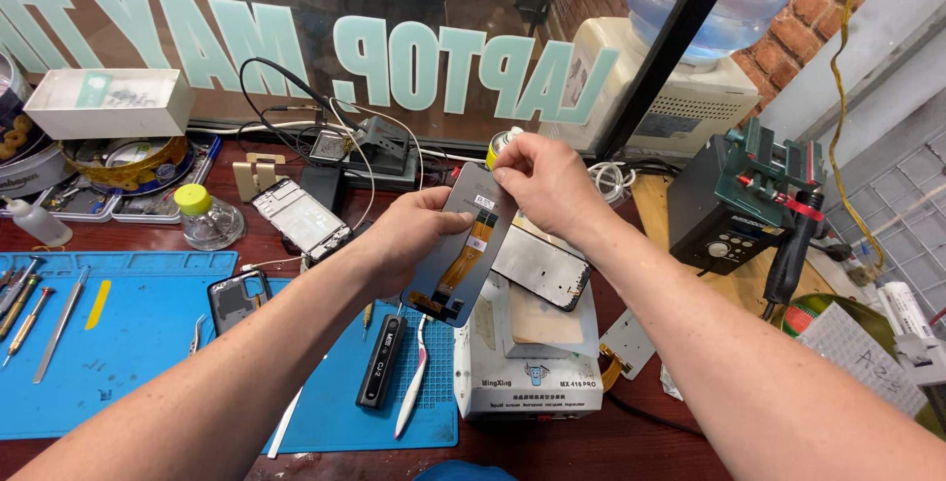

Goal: The person disassembles a smartphone, removes the battery and internal components, then reassembles the device by reconnecting the display and other parts. They use a prying tool and a cleaning cloth during the process.

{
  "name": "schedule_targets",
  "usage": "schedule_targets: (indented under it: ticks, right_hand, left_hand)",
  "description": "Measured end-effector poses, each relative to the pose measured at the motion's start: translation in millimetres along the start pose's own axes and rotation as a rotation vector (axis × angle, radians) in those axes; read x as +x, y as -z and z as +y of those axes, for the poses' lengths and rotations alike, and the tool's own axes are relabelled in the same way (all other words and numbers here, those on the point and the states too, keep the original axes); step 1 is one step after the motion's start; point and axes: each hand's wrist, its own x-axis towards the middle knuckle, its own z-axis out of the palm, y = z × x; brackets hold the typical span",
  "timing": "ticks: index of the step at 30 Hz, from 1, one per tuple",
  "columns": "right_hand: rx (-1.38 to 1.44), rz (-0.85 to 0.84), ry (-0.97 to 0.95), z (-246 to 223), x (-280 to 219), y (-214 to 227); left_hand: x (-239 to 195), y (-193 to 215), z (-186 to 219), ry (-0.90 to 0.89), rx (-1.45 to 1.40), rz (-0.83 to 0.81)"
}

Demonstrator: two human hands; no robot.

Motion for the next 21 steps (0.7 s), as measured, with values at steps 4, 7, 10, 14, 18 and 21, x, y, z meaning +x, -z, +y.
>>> schedule_targets:
  ticks: [4,7,10,14,18,21]
  right_hand:
    - [-0.047,-0.002,0.054,-3.9,-2.5,-4.8]
    - [-0.027,-0.074,-0.023,-3.5,0.9,-7.5]
    - [0.355,0.067,-0.146,1.5,4.0,-7.2]
    - [0.463,0.257,-0.287,17.5,4.1,12.8]
    - [0.379,0.362,-0.449,40.5,-6.0,34.4]
    - [0.326,0.400,-0.490,55.1,-13.8,42.5]
  left_hand:
    - [-1.5,1.4,4.4,0.073,0.082,0.067]
    - [-1.1,3.6,4.5,0.068,0.030,0.049]
    - [0.2,8.0,4.3,0.066,-0.104,0.023]
    - [2.6,11.5,4.8,0.053,-0.162,-0.003]
    - [10.0,4.2,4.7,0.066,-0.210,-0.020]
    - [17.5,-5.3,6.0,0.077,-0.230,-0.032]
